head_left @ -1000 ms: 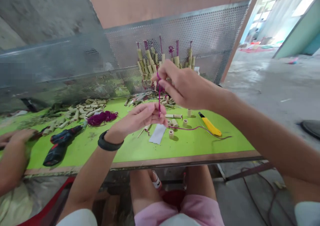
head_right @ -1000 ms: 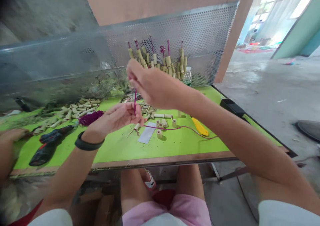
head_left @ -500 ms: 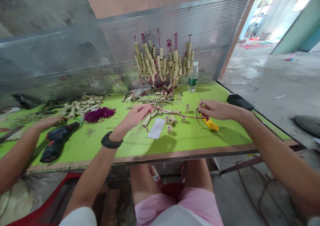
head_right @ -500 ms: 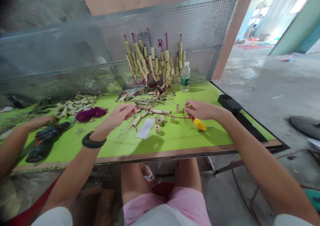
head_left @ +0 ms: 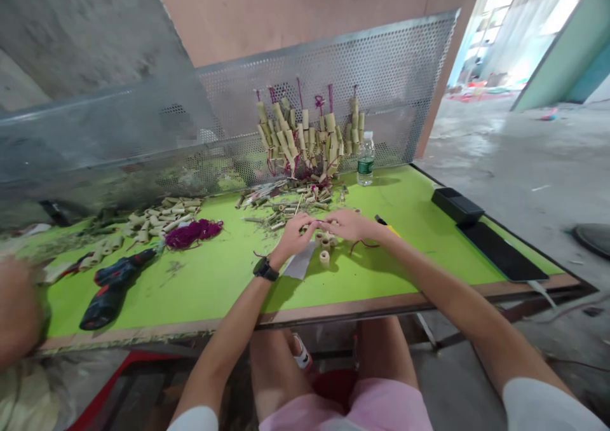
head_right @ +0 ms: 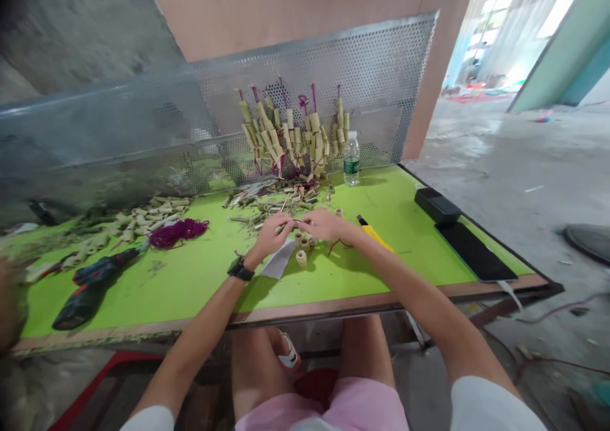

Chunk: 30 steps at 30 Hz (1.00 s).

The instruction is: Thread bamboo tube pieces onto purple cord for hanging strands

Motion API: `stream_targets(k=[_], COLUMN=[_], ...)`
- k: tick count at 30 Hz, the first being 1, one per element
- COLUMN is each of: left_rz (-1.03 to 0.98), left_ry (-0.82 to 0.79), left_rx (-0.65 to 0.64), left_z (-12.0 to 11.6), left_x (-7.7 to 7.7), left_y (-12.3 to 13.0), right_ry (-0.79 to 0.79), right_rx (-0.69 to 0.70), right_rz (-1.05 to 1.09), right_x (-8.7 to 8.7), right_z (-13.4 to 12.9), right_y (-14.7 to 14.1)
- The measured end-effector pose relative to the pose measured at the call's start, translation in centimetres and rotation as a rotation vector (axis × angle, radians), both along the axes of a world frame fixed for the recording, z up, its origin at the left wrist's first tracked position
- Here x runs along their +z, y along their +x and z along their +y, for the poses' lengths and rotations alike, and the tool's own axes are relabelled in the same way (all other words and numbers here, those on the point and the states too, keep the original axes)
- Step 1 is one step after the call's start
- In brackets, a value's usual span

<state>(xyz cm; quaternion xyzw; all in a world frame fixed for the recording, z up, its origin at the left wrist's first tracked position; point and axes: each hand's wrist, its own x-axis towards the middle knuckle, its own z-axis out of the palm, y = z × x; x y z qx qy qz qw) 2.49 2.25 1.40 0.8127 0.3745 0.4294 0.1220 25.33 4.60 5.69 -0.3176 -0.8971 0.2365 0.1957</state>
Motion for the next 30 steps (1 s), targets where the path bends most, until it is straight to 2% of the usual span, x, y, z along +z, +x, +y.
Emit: stream_targets(k=[3, 6, 8, 10, 12, 14, 17, 19, 23, 30], left_rz=[-0.134, -0.269, -0.312, -0.317, -0.228, -0.039, 0.275, 0.434, 0.641, 0.726], left_ry=[-0.08, -0.163, -0.168, -0.15, -0.089, 0.013, 0.159, 0.226, 0.294, 0.306], left_rx=[0.09, 0.268, 0.367, 0.406, 0.409, 0.375, 0.288, 0.246, 0.201, 0.217], left_z=[0.2, 0.8, 1.0, 1.0, 0.7, 0.4, 0.0, -0.2, -0.5, -0.7], left_x=[-0.7, -1.3, -1.5, -1.7, -1.8, -1.9, -2.0, -2.2, -2.4, -2.0], left_y=[-0.3, -0.8, -1.2, -1.6, -1.7, -1.4, -0.5, 0.2, 1.0, 1.2], right_ry=[-0.243, -0.412, -0.429, -0.364, -0.23, -0.078, 0.054, 0.095, 0.21, 0.259], right_rx=[0.0, -0.067, -0.164, -0.271, -0.349, -0.367, -0.309, -0.27, -0.252, -0.259], right_rz=[0.209, 0.503, 0.679, 0.777, 0.727, 0.536, 0.204, 0.083, 0.023, -0.003], right_x=[-0.7, -0.8, -1.0, -1.6, -2.4, -3.4, -4.5, -4.8, -4.9, -5.1], right_z=[0.5, 0.7, 0.9, 1.1, 1.2, 1.2, 0.7, 0.3, -0.5, -0.9], right_y=[1.9, 3.7, 4.2, 4.4, 4.3, 4.1, 3.4, 2.9, 2.2, 2.0])
